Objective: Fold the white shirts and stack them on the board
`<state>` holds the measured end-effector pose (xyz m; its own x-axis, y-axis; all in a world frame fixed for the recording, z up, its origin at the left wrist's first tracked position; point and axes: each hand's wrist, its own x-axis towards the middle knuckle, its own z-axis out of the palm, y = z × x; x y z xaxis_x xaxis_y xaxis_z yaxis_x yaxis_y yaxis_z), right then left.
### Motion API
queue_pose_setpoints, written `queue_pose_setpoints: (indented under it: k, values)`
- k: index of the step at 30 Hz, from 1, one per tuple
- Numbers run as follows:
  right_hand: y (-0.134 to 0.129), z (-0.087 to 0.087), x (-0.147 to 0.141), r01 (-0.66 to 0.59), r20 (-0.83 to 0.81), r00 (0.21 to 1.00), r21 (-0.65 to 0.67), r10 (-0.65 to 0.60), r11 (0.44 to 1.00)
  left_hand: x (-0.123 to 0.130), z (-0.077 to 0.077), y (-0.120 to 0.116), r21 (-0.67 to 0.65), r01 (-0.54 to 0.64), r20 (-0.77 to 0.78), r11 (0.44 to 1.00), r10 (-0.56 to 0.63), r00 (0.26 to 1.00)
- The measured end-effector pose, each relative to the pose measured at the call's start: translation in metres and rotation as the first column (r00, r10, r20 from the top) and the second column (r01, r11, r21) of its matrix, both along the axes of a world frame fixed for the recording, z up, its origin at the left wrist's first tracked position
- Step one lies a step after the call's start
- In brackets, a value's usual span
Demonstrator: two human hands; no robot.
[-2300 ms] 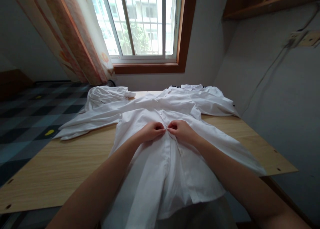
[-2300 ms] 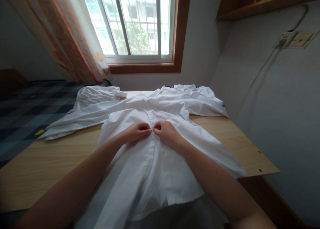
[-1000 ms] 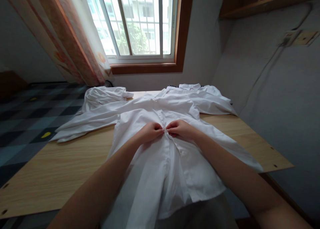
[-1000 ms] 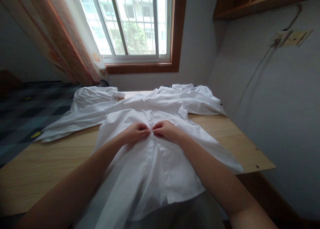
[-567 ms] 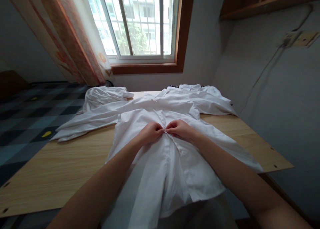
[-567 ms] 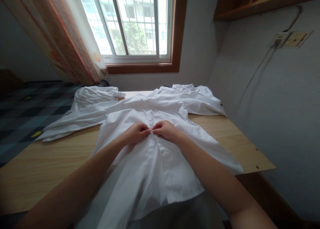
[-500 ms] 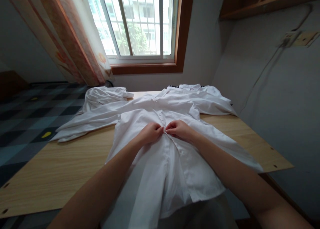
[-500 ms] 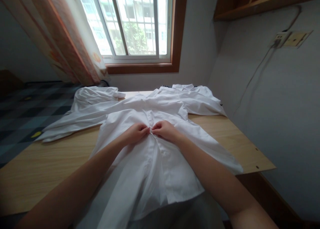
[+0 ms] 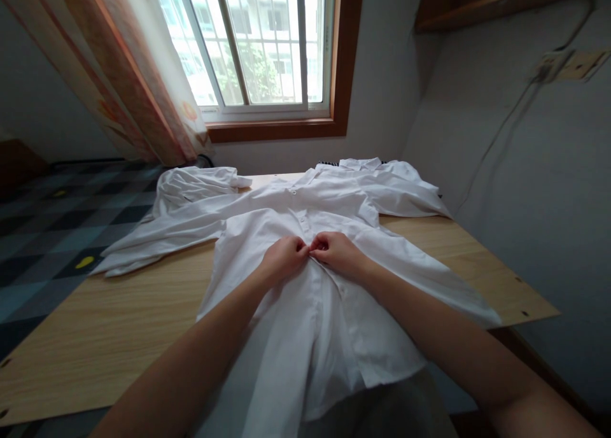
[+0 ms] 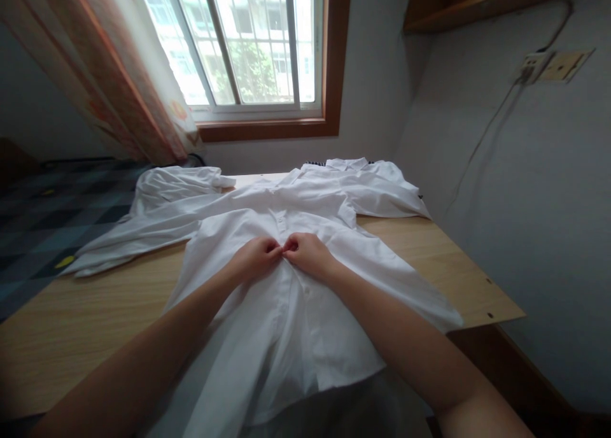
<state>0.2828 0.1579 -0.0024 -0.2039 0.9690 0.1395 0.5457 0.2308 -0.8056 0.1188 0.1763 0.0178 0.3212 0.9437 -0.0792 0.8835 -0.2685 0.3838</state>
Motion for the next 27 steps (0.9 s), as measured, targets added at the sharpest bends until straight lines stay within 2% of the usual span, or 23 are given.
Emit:
queue_pose_setpoints:
  k: [7,14,17,21,27]
  values:
    - [0.004,0.004,0.006,-0.041,0.033,0.999,-0.066,0.043,0.997,-0.003,-0.005,0.005,0.012,0.032,0.035,0.999,-0.032,0.999]
    - [0.004,0.004,0.007,-0.08,0.206,0.975,-0.024,0.083,0.997,-0.004,-0.01,0.009,0.035,0.055,0.138,0.998,-0.059,0.989]
    - [0.001,0.004,0.002,-0.065,0.32,0.946,0.031,0.051,0.997,-0.004,-0.011,0.01,0.047,0.067,0.185,0.997,-0.074,0.98]
    - [-0.002,0.002,-0.007,0.009,0.481,0.876,0.087,-0.05,0.996,-0.003,-0.011,0.01,0.042,0.054,0.195,0.998,-0.061,0.979]
    - [-0.005,0.003,-0.014,0.028,0.577,0.813,0.093,-0.077,0.995,-0.001,-0.011,0.01,0.064,0.036,0.224,0.997,-0.049,0.973]
